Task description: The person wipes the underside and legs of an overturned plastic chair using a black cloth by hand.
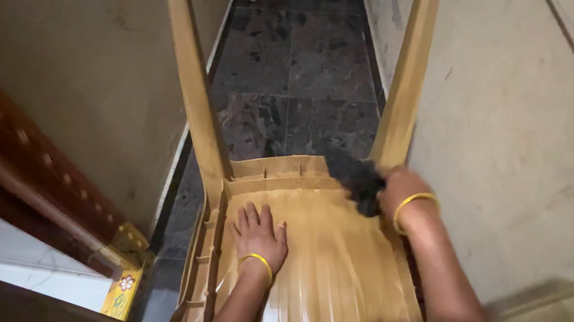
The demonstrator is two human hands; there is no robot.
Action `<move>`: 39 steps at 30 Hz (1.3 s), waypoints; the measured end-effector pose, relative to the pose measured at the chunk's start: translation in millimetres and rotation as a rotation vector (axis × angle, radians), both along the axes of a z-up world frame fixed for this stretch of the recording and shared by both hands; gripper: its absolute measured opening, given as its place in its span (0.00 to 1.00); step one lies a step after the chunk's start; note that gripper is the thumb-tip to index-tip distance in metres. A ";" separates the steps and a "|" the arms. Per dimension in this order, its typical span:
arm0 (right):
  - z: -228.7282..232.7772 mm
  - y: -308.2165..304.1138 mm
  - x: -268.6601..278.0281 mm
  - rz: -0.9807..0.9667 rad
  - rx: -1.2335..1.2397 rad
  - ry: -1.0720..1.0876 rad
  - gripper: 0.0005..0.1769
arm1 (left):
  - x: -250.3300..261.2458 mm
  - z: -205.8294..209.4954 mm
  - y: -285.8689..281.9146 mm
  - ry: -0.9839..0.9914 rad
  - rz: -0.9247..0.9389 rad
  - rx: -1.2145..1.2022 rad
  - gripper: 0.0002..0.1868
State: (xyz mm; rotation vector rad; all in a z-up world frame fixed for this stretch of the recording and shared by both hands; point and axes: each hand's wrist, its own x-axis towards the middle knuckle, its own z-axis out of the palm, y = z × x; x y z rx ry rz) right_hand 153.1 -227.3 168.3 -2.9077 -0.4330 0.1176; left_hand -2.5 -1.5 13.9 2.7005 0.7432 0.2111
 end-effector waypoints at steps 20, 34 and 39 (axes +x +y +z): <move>-100.7 107.9 -35.2 -0.004 0.969 0.653 0.17 | 2.1 -38.9 20.1 -0.562 0.091 -0.215 0.28; -126.9 0.2 8.1 -0.080 0.565 -0.322 0.23 | 58.4 3.4 -66.3 -0.334 -0.284 0.090 0.24; -110.5 0.4 5.2 -0.084 0.521 -0.283 0.24 | 101.3 10.1 -83.8 -0.077 -0.352 0.128 0.23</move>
